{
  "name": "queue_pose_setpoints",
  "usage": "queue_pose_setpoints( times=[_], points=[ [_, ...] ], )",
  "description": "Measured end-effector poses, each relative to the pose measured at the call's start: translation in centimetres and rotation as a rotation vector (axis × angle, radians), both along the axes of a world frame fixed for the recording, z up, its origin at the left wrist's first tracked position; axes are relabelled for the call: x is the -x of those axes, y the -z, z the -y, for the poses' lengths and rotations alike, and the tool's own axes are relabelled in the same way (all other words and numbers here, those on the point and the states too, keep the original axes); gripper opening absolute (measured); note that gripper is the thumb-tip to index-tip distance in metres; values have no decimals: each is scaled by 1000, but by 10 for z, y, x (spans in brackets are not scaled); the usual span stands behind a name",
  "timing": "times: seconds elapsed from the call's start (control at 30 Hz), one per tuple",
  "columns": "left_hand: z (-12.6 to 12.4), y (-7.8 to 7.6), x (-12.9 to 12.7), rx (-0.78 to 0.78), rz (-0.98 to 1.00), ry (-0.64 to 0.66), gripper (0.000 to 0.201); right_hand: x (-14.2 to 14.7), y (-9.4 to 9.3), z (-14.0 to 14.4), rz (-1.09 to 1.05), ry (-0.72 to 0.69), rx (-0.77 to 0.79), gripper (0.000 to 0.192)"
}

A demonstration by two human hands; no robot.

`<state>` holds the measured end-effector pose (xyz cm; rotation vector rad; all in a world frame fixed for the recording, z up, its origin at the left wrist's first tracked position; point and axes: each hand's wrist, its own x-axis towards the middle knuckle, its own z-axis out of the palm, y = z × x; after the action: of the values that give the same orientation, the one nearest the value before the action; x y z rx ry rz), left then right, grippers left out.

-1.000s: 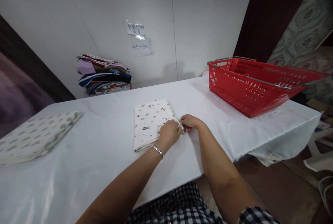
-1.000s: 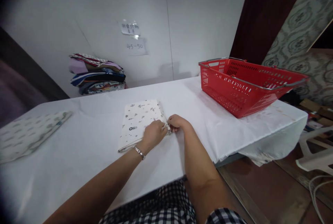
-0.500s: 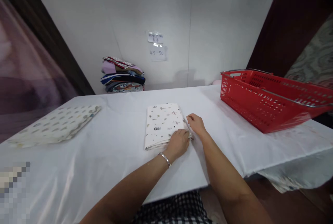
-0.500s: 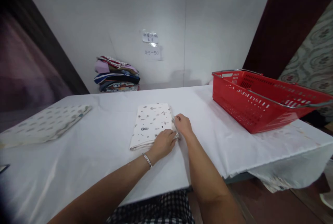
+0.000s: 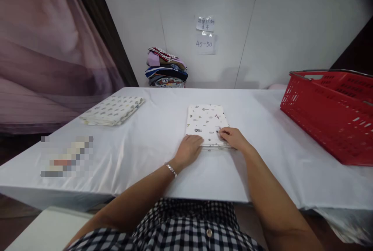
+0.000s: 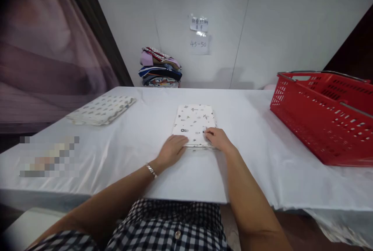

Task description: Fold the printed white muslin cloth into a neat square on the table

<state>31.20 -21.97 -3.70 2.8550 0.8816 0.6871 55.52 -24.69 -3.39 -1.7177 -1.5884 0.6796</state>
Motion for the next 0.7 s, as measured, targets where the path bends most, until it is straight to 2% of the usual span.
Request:
queue_pose_setpoints(
  times=[0.1, 0.2, 0.3, 0.43, 0.57, 0.7],
  points=[
    [-7, 6, 34, -7, 15, -146, 29, 1, -3, 2, 37, -9, 22, 20],
    [-6, 11, 49, 75, 42, -267, 33, 3, -4, 3, 70, -25, 36, 22],
    [-1, 11, 45, 190, 84, -323, 36, 5, -5, 4, 108, -45, 46, 21],
    [-3, 6, 28, 232, 69, -384, 42, 10, -10, 5, 224, -82, 29, 18],
    [-8, -2, 23, 270, 139, -337, 34, 13, -13, 8, 321, -88, 20, 19],
    [-8, -2, 40, 262, 240, -278, 34, 25, -12, 15, 343, -117, 27, 18]
  ],
)
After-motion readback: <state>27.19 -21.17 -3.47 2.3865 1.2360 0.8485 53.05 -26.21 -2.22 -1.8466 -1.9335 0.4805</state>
